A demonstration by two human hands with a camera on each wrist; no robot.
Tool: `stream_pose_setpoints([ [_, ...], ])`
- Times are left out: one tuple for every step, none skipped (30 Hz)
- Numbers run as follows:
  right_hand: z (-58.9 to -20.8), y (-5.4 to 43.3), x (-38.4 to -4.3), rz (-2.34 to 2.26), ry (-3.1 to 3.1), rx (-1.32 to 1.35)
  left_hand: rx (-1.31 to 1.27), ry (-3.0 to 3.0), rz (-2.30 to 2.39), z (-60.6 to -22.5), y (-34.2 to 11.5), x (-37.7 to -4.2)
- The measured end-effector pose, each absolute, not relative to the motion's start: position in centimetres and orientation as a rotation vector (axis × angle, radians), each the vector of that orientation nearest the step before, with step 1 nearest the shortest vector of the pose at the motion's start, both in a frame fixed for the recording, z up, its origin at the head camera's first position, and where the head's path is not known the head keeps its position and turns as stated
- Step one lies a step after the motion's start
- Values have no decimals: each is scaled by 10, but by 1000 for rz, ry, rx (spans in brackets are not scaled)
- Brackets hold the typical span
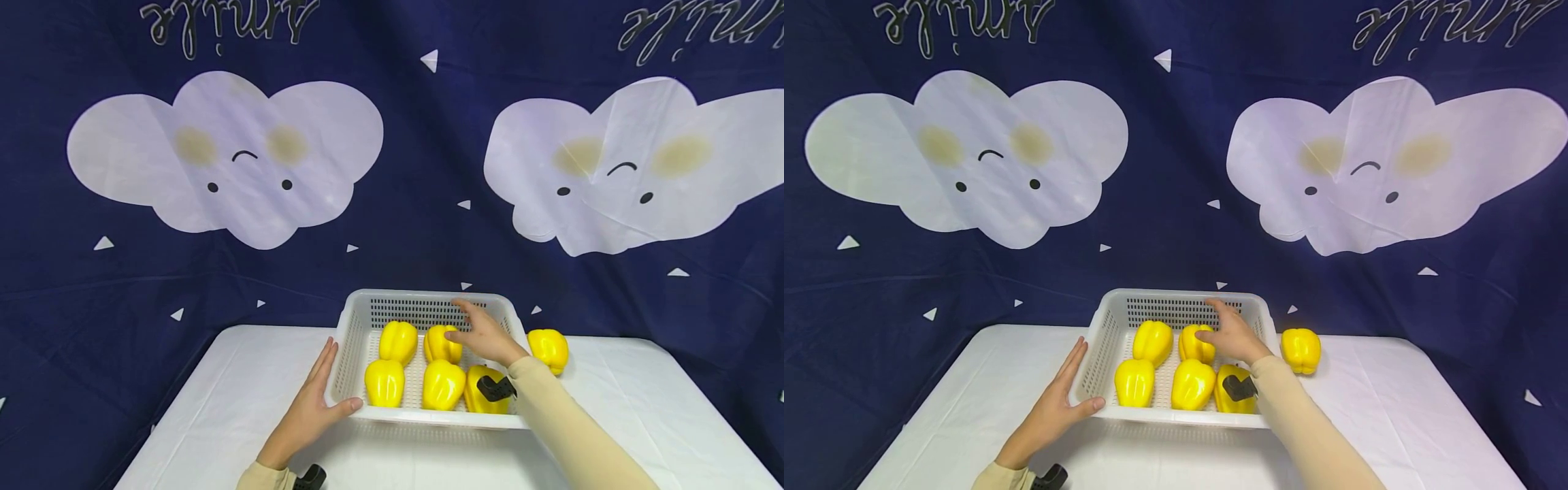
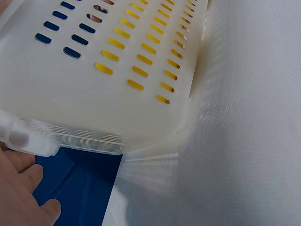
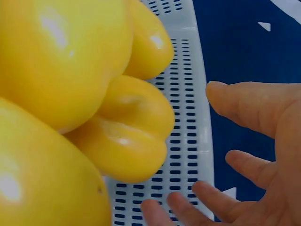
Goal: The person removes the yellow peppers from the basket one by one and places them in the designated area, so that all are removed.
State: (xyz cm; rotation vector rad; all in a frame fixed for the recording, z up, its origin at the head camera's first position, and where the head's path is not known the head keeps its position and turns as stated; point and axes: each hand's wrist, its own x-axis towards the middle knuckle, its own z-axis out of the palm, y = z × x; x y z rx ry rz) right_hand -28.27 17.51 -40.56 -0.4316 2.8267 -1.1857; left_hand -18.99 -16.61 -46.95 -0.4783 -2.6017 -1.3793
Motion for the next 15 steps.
stream_pose_setpoints([
  [-407, 175, -284, -1183, 2819, -419, -479, -2602, -1379, -469, -166, -190],
  [-408, 174, -285, -1183, 2812, -405, -481, -2602, -1378, -469, -166, -190],
  [-410, 174, -286, -1183, 2802, -390, -480, -2604, -1376, -469, -166, -190],
  [-411, 174, -287, -1178, 2795, -374, -481, -2605, -1374, -469, -166, -190],
  [-412, 173, -288, -1176, 2786, -356, -479, -2607, -1374, -469, -166, -190],
  [-413, 172, -288, -1172, 2780, -338, -478, -2608, -1373, -469, -166, -190],
  [-413, 171, -289, -1164, 2779, -329, -478, -2609, -1373, -468, -166, -190],
  [-413, 170, -289, -1155, 2777, -320, -478, -2608, -1374, -468, -166, -190],
  [-414, 169, -289, -1145, 2773, -311, -476, -2608, -1375, -468, -166, -189],
  [-414, 168, -290, -1138, 2771, -301, -477, -2608, -1376, -468, -166, -189],
  [-414, 167, -289, -1133, 2764, -293, -475, -2609, -1378, -468, -166, -189],
  [-415, 167, -290, -1129, 2759, -283, -476, -2610, -1379, -467, -166, -189],
  [-415, 166, -290, -1118, 2761, -288, -476, -2611, -1379, -467, -166, -189],
  [-415, 165, -290, -1110, 2759, -287, -478, -2611, -1379, -467, -166, -189],
  [-416, 165, -290, -1099, 2758, -282, -478, -2612, -1377, -467, -166, -189],
])
